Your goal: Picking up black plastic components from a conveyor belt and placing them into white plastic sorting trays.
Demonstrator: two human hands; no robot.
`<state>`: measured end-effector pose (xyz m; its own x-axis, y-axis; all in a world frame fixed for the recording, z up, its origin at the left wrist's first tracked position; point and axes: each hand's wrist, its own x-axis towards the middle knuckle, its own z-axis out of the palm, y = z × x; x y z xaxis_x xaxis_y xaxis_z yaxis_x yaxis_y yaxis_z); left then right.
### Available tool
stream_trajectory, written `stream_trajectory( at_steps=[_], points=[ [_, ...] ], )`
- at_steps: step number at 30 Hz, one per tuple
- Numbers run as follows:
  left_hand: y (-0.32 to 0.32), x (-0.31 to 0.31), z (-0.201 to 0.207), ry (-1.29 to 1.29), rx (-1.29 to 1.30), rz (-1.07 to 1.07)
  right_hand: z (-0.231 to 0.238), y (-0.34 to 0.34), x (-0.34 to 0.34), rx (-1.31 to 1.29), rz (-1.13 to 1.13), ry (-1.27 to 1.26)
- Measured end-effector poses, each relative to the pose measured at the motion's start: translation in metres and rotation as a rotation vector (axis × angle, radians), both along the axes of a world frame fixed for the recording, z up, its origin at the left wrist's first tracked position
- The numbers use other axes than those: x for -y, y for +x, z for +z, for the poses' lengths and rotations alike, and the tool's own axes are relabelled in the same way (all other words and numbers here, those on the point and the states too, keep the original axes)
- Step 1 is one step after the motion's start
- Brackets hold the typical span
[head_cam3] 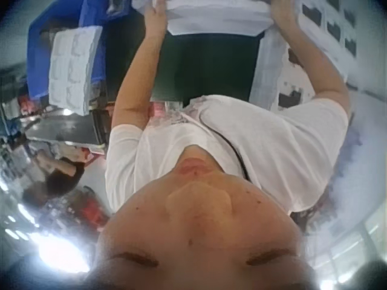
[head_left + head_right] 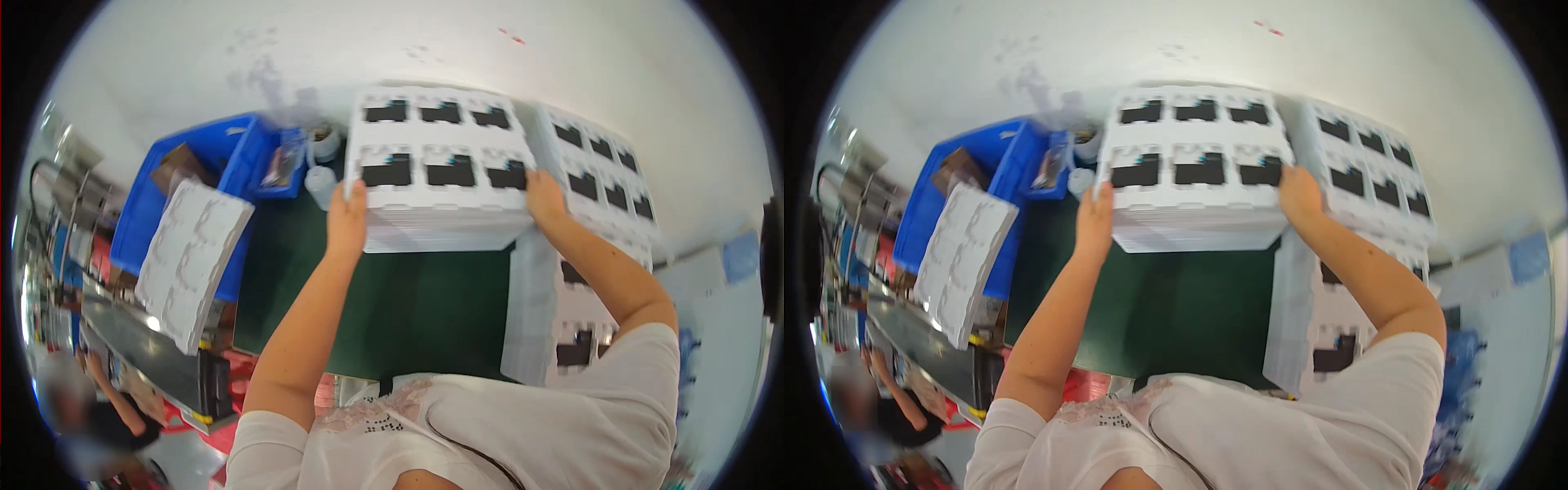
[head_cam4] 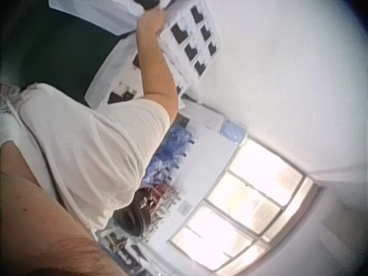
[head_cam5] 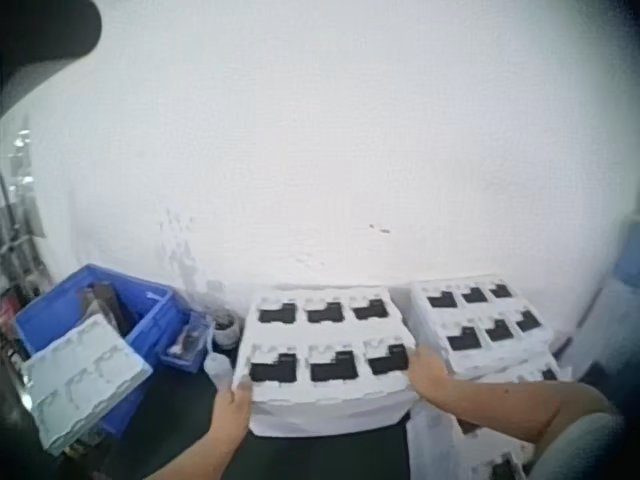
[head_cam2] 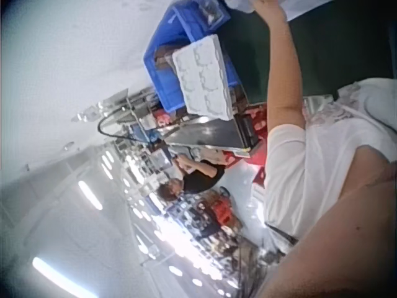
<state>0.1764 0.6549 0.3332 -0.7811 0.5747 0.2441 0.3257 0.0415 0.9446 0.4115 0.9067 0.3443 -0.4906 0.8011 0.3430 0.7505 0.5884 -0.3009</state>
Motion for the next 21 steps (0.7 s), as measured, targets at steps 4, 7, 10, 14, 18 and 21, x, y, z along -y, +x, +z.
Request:
stream_trajectory(
  at_steps=[4,7,10,14,18,21],
  points=[
    [-0.018,-0.005,-0.002,0.097,0.036,-0.088,0.012,0.008,0.041,-0.068,-0.131,-0.098],
    [-0.044,0.005,-0.005,-0.130,0.177,0.081,0.009,-0.012,0.071,-0.079,-0.207,-0.136],
    [-0.002,0.050,-0.038,-0.011,-0.004,0.018,0.004,-0.011,0.068,0.011,-0.241,-0.089],
    [0.116,0.209,-0.095,0.073,0.283,-0.289,0.036,-0.024,0.089,0.113,-0.169,0.396],
    [0.191,0.371,-0.173,-0.118,0.715,0.015,0.049,-0.057,0.162,0.202,0.325,0.703],
    [0.226,0.481,-0.244,-0.243,0.774,0.433,0.032,-0.084,0.177,0.437,0.351,0.562]
  ],
)
